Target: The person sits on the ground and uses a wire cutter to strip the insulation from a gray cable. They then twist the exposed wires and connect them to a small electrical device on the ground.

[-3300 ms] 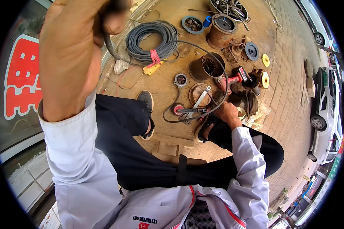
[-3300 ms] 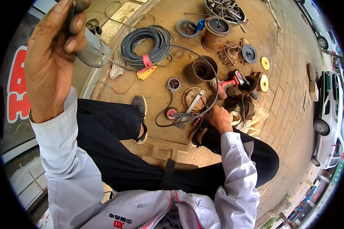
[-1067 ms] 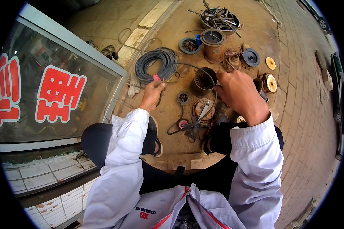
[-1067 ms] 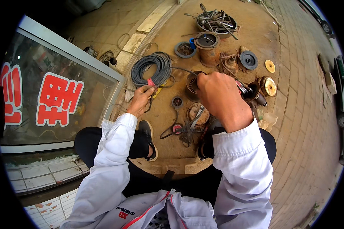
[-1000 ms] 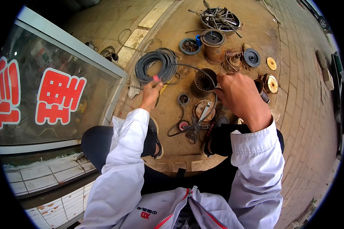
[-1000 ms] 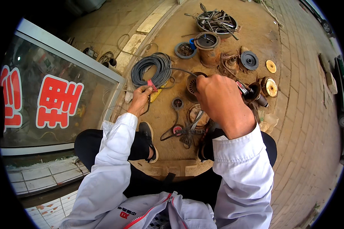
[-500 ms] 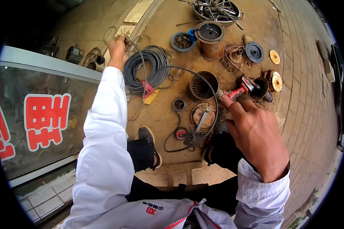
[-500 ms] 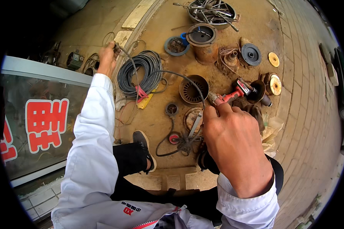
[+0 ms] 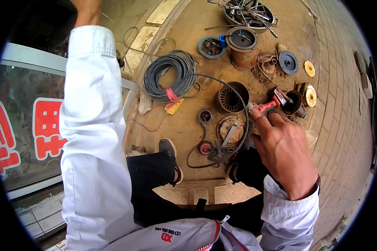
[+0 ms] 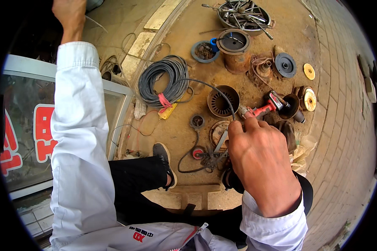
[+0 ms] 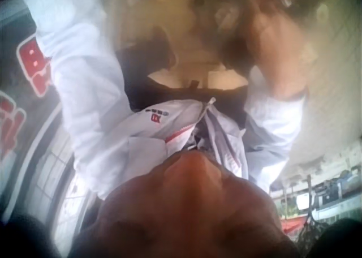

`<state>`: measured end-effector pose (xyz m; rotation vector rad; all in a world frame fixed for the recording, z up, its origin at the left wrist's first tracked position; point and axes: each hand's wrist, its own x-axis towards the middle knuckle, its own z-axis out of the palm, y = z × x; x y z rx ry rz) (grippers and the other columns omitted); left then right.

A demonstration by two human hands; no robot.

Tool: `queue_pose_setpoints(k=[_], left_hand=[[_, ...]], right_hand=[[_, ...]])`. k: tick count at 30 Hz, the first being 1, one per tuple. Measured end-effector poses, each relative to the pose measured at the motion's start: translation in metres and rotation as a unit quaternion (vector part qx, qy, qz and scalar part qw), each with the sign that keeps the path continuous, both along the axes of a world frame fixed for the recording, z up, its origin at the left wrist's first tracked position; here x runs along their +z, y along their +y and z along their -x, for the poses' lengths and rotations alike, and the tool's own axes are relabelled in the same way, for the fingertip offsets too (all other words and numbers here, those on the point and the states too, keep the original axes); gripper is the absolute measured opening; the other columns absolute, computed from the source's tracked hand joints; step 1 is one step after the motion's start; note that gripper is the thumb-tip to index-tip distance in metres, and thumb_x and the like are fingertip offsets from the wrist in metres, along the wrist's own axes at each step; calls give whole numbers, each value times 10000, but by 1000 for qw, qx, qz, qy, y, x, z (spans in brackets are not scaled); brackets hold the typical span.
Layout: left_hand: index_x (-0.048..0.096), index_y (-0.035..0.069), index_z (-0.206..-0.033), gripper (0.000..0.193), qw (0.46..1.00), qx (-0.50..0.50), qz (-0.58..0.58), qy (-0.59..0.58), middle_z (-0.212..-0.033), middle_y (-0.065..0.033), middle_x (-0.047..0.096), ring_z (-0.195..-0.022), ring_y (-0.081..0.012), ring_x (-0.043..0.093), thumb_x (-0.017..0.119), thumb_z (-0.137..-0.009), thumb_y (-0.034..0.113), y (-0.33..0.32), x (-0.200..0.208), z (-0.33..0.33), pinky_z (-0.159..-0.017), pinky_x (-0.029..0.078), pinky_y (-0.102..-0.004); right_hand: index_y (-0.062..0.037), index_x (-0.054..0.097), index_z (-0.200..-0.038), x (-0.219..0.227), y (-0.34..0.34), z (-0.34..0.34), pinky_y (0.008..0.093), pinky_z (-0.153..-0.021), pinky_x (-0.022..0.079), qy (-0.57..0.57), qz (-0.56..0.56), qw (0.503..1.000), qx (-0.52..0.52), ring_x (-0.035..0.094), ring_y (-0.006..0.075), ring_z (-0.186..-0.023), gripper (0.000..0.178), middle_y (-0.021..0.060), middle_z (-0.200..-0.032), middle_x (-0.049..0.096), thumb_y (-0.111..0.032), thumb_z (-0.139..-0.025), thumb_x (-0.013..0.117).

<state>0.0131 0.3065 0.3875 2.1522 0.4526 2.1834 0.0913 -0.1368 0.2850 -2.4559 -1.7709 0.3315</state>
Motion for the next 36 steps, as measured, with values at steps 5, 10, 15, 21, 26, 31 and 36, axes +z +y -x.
queue_pose_setpoints(k=[5,10,15,21,26,31,36], left_hand=[[621,-77,-1030,99,859,-225,457,-56,-1006,-152,659,-876,-228,696,624,-938,-42,4,-200,45,-817,618,-319],[581,-5,-1086,105,623,-188,721,-238,-984,-110,640,-841,-231,676,576,-987,28,-21,-347,116,-719,620,-357],[566,7,-1116,189,655,-82,749,58,-1031,-123,653,-873,-220,686,572,-927,7,-108,-419,146,-732,582,-353],[582,32,-1107,234,583,-86,801,-108,-1027,-114,655,-863,-221,673,664,-888,7,-116,-464,181,-799,566,-386],[595,69,-1170,288,546,-77,831,-73,-1067,-71,663,-887,-202,661,680,-941,221,-124,-442,176,-784,541,-387],[616,74,-1156,316,531,-49,842,-86,-1013,-51,661,-908,-193,644,585,-1004,349,-169,-453,185,-802,532,-380],[662,-4,-1105,302,498,-75,834,226,-954,-115,700,-846,-201,690,676,-917,233,-247,-492,178,-664,542,-363]], right_hand=[[-4,625,-1257,-4,-4,2,440,-717,530,-9,11,1000,5,658,358,-845,494,155,-869,629,-130,-799,764],[-3,619,-1121,-5,-4,1,436,-693,541,-10,-24,1000,12,666,357,-806,359,169,-843,629,-103,-790,716],[0,622,-832,-6,-2,2,426,-658,561,-18,-52,998,12,680,346,-750,74,194,-807,625,-48,-774,621],[1,605,-1293,-10,-1,4,435,-709,538,-18,1,1000,14,661,347,-818,566,144,-849,621,-126,-774,791],[-6,604,-984,-8,1,6,440,-669,549,-15,-16,1000,11,674,353,-784,235,184,-841,630,-69,-771,680],[5,603,-853,-12,3,4,442,-647,553,-27,-52,998,20,680,369,-748,101,205,-819,640,-36,-768,638],[0,645,-1173,-6,-2,5,450,-730,531,-11,3,1000,6,662,367,-857,424,158,-851,625,-107,-783,772]])
